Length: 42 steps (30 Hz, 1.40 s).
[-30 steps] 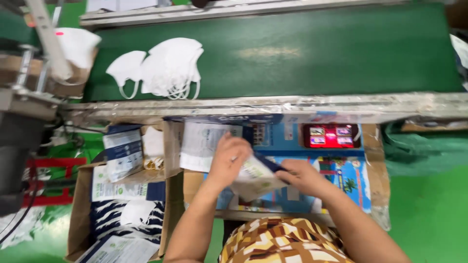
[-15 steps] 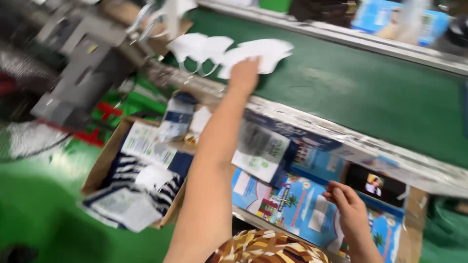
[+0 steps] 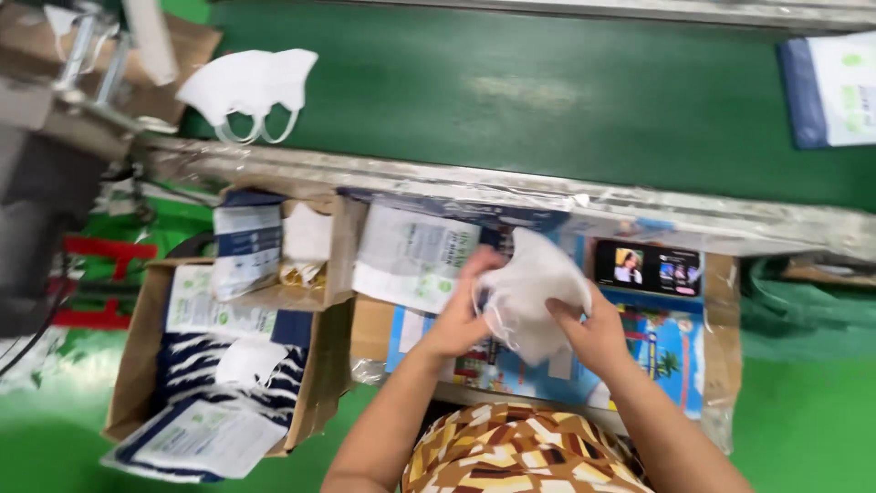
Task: The person is manually packing disposable face masks into individual plastic sleeves and then into boxes on a conveyor line.
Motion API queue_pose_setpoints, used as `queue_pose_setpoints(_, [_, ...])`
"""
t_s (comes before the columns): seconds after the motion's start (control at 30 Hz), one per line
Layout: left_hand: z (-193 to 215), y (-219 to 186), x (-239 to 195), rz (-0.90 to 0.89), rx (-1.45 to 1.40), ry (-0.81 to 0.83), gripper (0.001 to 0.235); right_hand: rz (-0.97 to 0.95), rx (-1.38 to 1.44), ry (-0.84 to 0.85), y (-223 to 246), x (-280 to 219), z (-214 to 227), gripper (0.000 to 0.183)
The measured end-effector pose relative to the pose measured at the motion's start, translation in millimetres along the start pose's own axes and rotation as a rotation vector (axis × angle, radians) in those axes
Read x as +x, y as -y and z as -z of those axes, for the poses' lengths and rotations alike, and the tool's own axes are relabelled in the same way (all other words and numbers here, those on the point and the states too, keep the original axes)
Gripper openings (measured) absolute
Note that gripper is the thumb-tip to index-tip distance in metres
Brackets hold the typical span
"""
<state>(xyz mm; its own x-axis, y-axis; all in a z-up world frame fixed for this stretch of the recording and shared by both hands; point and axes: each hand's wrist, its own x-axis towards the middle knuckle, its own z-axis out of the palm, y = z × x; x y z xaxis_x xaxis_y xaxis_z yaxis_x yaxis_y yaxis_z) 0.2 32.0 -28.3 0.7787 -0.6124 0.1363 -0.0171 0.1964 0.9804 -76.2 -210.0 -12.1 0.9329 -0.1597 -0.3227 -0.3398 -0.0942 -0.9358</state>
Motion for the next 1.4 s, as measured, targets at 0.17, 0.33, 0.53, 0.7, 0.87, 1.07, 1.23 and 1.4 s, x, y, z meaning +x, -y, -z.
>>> queue_pose_setpoints(0.17, [0.0, -92.5, 21.8, -0.169, 0.653, 0.109, 0.114, 0.49, -0.47, -0.061, -26.5, -1.6, 2.8, 0.039])
queue_pose_setpoints(0.33, [15.8, 40.3, 13.4, 0.165, 0.907, 0.263, 0.057, 0.401, -0.335, 0.154, -31.1, 13.8, -3.9, 0.088])
queue_pose_setpoints(0.53, [-18.9, -76.1, 31.2, -0.311, 1.005, 0.209, 0.08, 0.823, -0.537, -0.159, 0.4, -7.6, 8.0, 0.122])
queue_pose_setpoints(0.7, [-5.4, 5.8, 19.2, 0.017, 0.92, 0.204, 0.066, 0.551, -0.63, -0.017, -50.7, 13.8, -2.3, 0.113])
queue_pose_setpoints(0.87, [-16.6, -22.2, 14.8, -0.14, 0.866, 0.209, 0.069, 0.659, -0.364, -0.047, -59.9, 8.8, -7.9, 0.093])
queue_pose_setpoints(1.07, [-31.3, -17.2, 20.4, -0.01, 0.934, 0.123, 0.098, 0.429, -0.243, 0.106, -15.3, 5.4, -17.2, 0.079])
queue_pose_setpoints(1.23, [-39.9, 2.8, 10.1, -0.11, 0.834, 0.159, 0.096, 0.298, 0.03, 0.22, -23.6, 14.1, -12.8, 0.083])
queue_pose_setpoints(1.4, [-19.9, -1.8, 9.2, -0.112, 0.778, -0.025, 0.059, 0.06, -0.205, 0.29, 17.2, -3.6, 24.0, 0.04])
